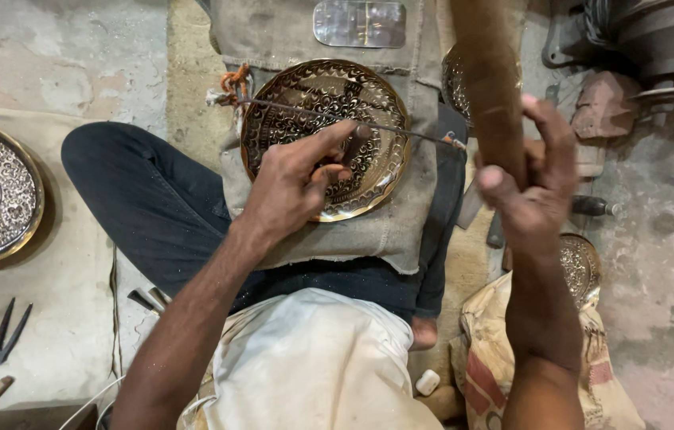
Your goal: The person sits on the floor and uses a chisel and wooden mallet to engrave a decorative pattern into a brass plate. They repeatedly strike the chisel to create indentations in the metal surface.
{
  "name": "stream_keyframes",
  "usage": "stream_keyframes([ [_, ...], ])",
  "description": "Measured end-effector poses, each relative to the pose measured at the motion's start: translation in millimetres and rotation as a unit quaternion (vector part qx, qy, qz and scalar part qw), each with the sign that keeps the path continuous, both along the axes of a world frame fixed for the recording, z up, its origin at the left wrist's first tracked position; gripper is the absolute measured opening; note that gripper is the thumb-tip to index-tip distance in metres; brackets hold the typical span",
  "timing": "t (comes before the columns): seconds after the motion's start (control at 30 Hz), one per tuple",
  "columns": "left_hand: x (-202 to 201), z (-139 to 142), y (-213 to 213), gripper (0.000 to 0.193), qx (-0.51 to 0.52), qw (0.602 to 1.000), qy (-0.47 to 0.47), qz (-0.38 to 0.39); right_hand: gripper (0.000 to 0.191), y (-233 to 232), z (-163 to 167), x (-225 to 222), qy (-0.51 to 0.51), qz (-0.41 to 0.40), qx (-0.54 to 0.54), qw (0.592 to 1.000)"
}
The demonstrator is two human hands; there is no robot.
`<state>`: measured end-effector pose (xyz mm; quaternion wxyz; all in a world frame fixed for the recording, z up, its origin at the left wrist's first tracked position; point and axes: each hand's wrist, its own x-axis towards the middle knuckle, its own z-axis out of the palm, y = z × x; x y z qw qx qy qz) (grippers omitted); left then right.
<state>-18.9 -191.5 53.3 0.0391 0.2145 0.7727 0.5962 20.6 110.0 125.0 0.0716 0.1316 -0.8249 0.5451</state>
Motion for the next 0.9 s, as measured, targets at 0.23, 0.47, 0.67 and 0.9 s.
stream_keyframes([
  [0.23, -1.0, 0.5, -1.6, 0.058, -0.008, 1.000, 0.030, 0.004, 0.063, -16.6, 18.7, -7.5, -0.046, -0.030, 0.015, 0.998],
  [0.47, -0.1, 2.0, -1.8, 0.057, -0.010, 1.000, 0.022, 0.004, 0.053, -9.5, 11.1, 8.6, -0.048, -0.009, 0.031, 0.998],
  [0.67, -2.7, -0.9, -1.9, 0.052, -0.040, 0.998, 0.041, 0.002, 0.058, -13.2, 15.0, 8.1, -0.036, 0.032, 0.142, 0.989],
  [0.9, -2.7, -2.0, -1.8, 0.055, -0.035, 0.998, 0.050, -0.003, 0.056, -16.9, 15.6, 7.3, -0.078, 0.010, 0.140, 0.987],
])
